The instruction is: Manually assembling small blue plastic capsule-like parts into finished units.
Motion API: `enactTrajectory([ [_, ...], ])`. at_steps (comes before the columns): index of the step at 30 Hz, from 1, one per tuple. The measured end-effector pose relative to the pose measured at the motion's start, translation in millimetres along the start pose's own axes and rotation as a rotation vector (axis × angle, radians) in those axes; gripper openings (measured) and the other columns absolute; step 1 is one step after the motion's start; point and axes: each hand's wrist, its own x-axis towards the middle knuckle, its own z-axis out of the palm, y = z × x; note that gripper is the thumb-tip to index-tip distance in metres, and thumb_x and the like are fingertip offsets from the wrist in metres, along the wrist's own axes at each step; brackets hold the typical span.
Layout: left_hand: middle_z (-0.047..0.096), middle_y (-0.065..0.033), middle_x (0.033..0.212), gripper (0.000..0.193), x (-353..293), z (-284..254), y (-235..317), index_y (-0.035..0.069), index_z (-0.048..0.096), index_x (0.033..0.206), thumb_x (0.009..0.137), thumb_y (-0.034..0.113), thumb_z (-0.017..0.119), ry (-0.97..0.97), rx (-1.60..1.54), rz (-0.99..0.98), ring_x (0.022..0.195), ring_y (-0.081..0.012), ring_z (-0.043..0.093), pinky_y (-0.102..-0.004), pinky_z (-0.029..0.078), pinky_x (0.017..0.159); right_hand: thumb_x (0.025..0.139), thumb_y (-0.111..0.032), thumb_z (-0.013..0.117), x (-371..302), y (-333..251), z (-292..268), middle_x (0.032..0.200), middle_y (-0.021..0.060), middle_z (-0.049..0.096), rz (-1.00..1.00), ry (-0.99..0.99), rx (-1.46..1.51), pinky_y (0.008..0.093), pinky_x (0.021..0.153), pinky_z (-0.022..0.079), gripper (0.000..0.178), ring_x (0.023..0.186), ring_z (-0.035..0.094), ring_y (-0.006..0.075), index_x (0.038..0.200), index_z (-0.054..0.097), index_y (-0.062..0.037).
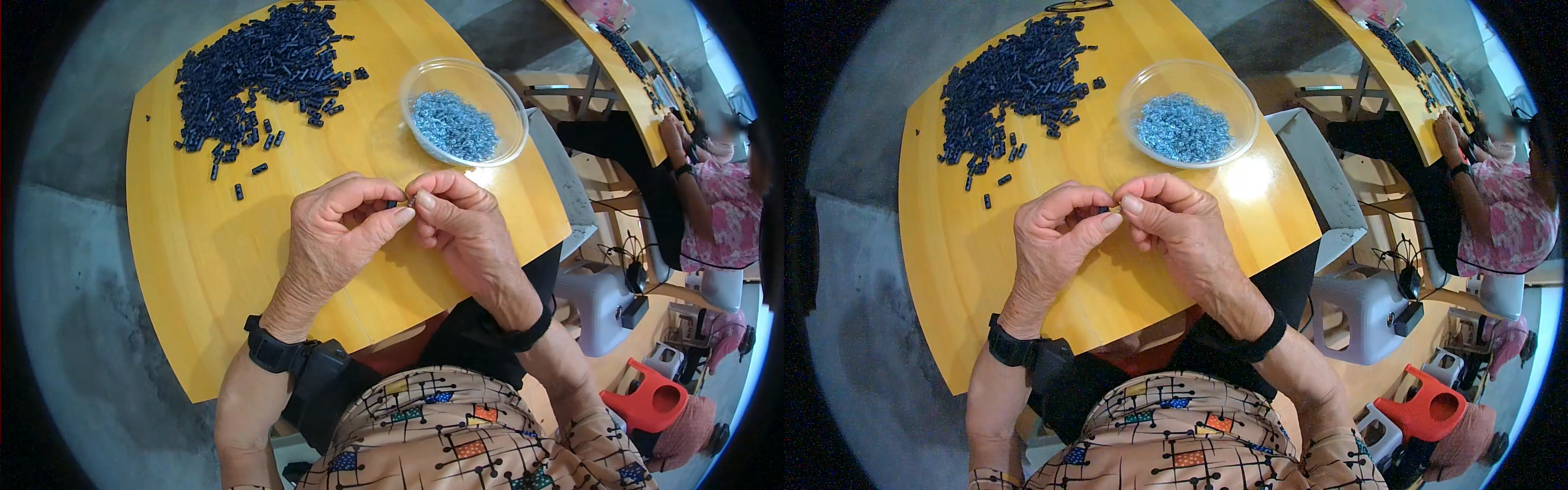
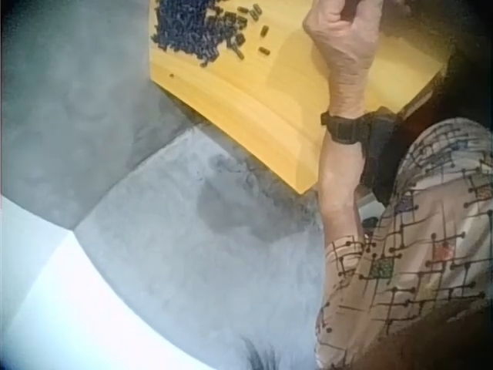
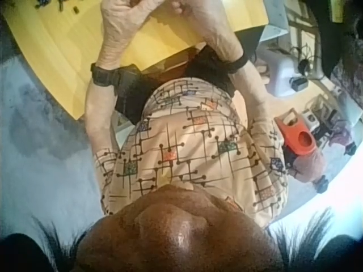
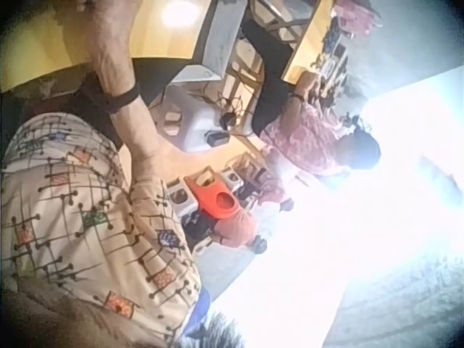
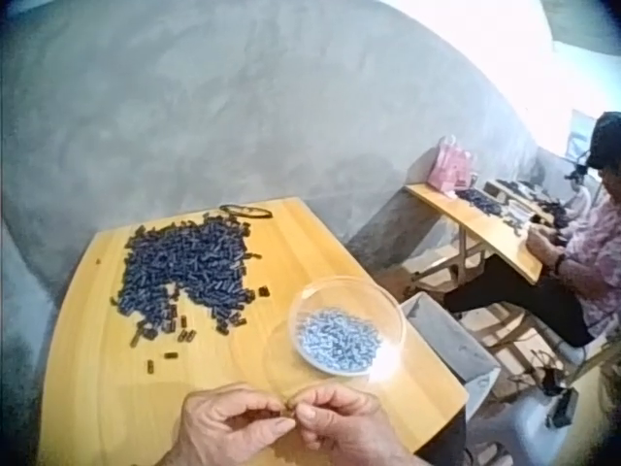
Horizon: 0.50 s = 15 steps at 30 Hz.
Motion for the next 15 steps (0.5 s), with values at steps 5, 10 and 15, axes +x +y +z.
enactTrajectory([
  [5,0.064,-0.0049,0.078,0.010,2,0,-7,0.000,0.066,0.086,0.078,0.003,0.071,0.004,0.034,0.091,0.067,-0.0097,0.062,-0.0219,0.049,0.060,0.089,-0.010,0.064,-4,6,0,0.076,0.0000,0.061,-0.089,0.003,-0.058,0.0192,0.058,0.044,0.012,0.064,0.053,0.0055,0.097,0.064,-0.0011],
  [10,0.064,-0.0063,0.074,0.008,4,-2,-5,0.001,0.065,0.083,0.077,0.002,0.070,-0.006,0.137,0.158,0.064,-0.0126,0.062,-0.0235,0.049,0.057,0.089,-0.008,0.063,-5,9,0,0.077,0.0012,0.061,-0.122,0.012,-0.180,0.0194,0.057,0.046,0.012,0.064,0.055,0.0060,0.097,0.062,0.0000],
  [15,0.064,-0.0065,0.074,0.008,5,-2,-5,0.001,0.065,0.083,0.077,0.001,0.070,-0.011,0.183,0.161,0.063,-0.0133,0.062,-0.0242,0.049,0.057,0.089,-0.008,0.062,-3,12,0,0.076,0.0018,0.061,-0.178,0.009,-0.242,0.0191,0.056,0.046,0.010,0.063,0.056,0.0058,0.096,0.061,0.0004],
])
